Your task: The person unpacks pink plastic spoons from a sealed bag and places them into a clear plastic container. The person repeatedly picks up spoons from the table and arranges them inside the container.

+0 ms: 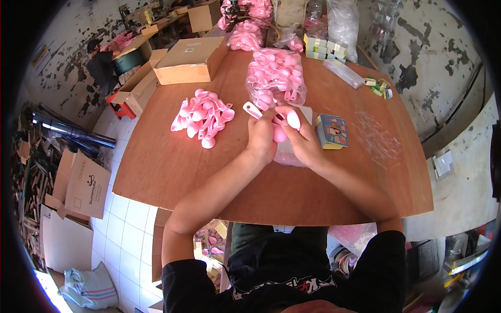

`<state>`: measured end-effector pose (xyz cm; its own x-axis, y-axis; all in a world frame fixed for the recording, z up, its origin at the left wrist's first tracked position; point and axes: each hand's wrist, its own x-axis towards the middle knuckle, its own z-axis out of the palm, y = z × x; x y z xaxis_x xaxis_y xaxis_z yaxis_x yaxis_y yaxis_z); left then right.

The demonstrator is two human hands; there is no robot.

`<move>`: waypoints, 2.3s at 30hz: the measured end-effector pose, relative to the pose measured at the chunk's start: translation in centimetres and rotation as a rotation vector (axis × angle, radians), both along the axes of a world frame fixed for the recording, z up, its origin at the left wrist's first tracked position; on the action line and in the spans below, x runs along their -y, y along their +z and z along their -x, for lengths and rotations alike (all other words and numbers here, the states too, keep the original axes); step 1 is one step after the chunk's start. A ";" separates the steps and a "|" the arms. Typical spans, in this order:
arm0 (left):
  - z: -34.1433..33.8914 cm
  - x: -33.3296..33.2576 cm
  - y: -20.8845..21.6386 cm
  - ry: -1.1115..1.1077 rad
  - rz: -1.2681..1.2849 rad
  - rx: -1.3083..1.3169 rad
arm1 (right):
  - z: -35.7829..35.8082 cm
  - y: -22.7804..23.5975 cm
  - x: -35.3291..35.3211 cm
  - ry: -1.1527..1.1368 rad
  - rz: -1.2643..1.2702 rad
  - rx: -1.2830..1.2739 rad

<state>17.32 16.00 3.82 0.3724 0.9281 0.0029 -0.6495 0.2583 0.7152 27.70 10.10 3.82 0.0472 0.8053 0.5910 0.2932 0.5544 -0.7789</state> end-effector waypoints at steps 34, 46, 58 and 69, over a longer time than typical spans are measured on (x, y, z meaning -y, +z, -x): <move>15.3 -5.7 2.3 0.337 -0.308 -0.338 | -3.4 -0.5 -14.5 -0.448 0.279 1.082; 21.9 -11.8 2.2 0.577 -0.517 -0.735 | -2.7 3.7 -8.2 -0.188 0.278 0.522; 14.9 -18.3 2.4 0.358 -0.644 -1.997 | 13.1 0.3 -16.8 -0.255 0.213 0.323; 14.3 -17.5 2.4 0.304 -0.527 -2.089 | -0.4 1.8 -13.4 -0.567 0.551 1.249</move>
<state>2.97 33.46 6.22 0.0567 0.9930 0.1040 0.9769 -0.0767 0.1992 28.12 23.51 5.60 0.1271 0.9849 0.1174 0.9886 -0.1354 0.0660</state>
